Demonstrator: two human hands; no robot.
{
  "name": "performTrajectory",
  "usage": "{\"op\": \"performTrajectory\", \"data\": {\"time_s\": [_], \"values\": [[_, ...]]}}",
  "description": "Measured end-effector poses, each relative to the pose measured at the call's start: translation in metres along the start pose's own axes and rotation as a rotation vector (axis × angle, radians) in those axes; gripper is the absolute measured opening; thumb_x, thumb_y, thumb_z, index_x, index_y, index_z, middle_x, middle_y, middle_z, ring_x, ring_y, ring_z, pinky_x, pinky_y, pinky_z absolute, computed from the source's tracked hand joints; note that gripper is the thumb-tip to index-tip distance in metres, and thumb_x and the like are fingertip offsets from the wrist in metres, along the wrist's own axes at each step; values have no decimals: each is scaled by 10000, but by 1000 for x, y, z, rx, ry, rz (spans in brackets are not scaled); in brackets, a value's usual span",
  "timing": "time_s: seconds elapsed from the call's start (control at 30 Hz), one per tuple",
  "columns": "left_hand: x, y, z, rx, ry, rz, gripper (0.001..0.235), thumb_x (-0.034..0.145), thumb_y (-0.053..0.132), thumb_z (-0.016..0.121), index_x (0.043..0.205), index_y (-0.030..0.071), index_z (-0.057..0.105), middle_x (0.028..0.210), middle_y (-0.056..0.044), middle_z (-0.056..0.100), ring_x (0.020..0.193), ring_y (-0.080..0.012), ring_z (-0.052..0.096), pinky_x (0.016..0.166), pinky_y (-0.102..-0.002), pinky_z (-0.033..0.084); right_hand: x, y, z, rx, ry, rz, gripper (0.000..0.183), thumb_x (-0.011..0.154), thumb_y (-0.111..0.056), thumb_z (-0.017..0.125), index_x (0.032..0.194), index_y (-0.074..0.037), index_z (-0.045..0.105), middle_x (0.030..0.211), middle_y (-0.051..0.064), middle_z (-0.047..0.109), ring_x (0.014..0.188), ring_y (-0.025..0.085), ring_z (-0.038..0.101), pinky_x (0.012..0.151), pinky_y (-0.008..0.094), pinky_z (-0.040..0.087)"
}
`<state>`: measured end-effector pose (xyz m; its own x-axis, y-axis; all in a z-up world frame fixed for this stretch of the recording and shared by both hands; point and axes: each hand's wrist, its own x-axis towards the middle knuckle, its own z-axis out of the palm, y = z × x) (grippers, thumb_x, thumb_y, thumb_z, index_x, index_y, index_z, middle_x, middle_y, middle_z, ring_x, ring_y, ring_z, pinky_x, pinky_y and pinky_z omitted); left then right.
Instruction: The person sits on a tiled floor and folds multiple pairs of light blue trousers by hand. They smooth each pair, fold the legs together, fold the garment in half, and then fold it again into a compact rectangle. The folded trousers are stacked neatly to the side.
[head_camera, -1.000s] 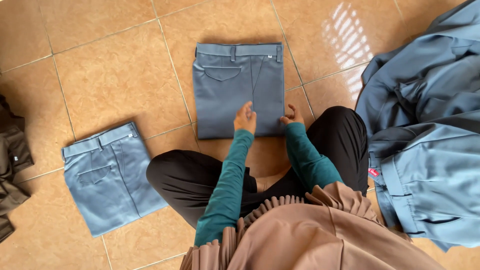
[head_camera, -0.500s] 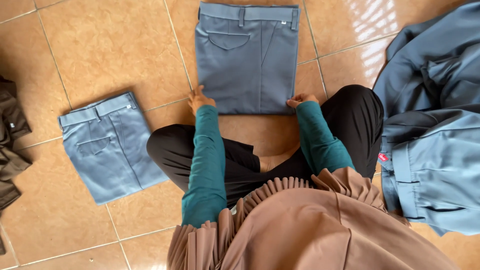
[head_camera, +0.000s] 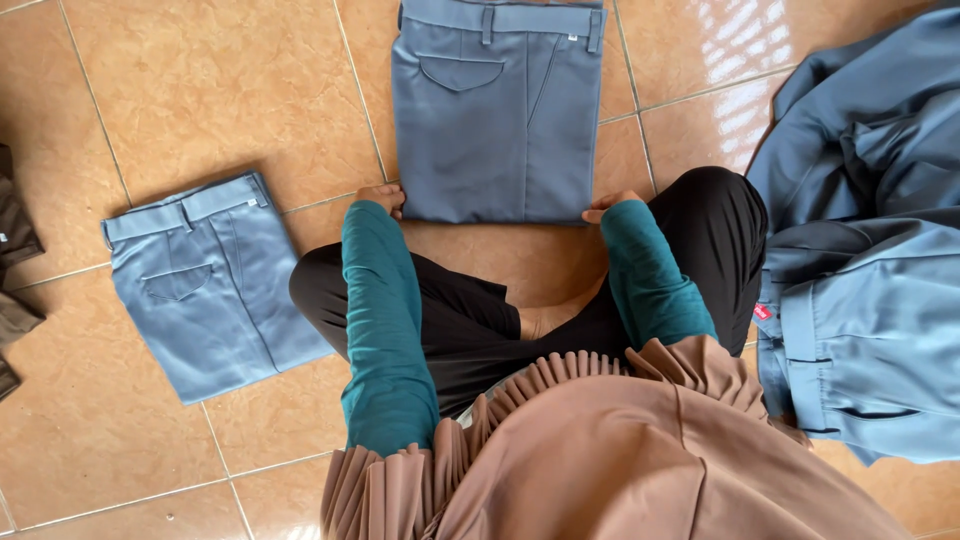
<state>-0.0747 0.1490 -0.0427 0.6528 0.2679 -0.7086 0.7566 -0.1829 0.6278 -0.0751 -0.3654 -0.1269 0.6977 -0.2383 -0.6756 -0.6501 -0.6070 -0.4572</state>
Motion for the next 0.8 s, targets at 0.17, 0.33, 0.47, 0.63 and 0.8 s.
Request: {"op": "performTrajectory", "data": {"time_s": [0.17, 0.33, 0.47, 0.63, 0.8], "values": [[-12, 9, -7, -98, -111, 10, 371, 878, 123, 777, 1217, -2, 693, 938, -172, 753, 551, -173, 707, 495, -306, 602, -2, 9, 6, 18, 31, -2, 389, 637, -282, 978, 988, -222, 821, 989, 83, 762, 991, 311, 723, 880, 417, 600], [-30, 17, -9, -94, -158, 18, 352, 910, 170, 762, 1206, -12, 705, 892, -167, 744, 549, -162, 710, 477, -276, 595, -6, 8, 16, 36, -7, -31, 403, 653, -309, 974, 1007, -215, 808, 978, 73, 761, 981, 297, 721, 886, 418, 595], [-5, -3, 2, -35, -84, -13, 359, 844, 187, 826, 1139, 5, 734, 898, -186, 750, 557, -208, 734, 508, -316, 633, -9, 8, 14, 65, -29, -55, 421, 670, -339, 970, 1029, -207, 793, 966, 62, 759, 970, 283, 719, 893, 420, 589], [20, -19, 10, 33, 29, -24, 266, 842, 143, 786, 1078, 27, 755, 898, -210, 753, 552, -235, 737, 510, -329, 650, -10, 9, 5, 91, -42, -79, 443, 688, -368, 966, 1051, -199, 778, 953, 51, 758, 959, 268, 717, 901, 421, 583], [-23, 10, 9, 105, 67, -39, 229, 865, 166, 747, 1067, 62, 775, 924, -165, 762, 623, -210, 736, 558, -302, 640, -6, 2, 1, 128, -73, -116, 474, 711, -408, 961, 1079, -188, 759, 937, 37, 755, 945, 248, 714, 910, 423, 574]]}}
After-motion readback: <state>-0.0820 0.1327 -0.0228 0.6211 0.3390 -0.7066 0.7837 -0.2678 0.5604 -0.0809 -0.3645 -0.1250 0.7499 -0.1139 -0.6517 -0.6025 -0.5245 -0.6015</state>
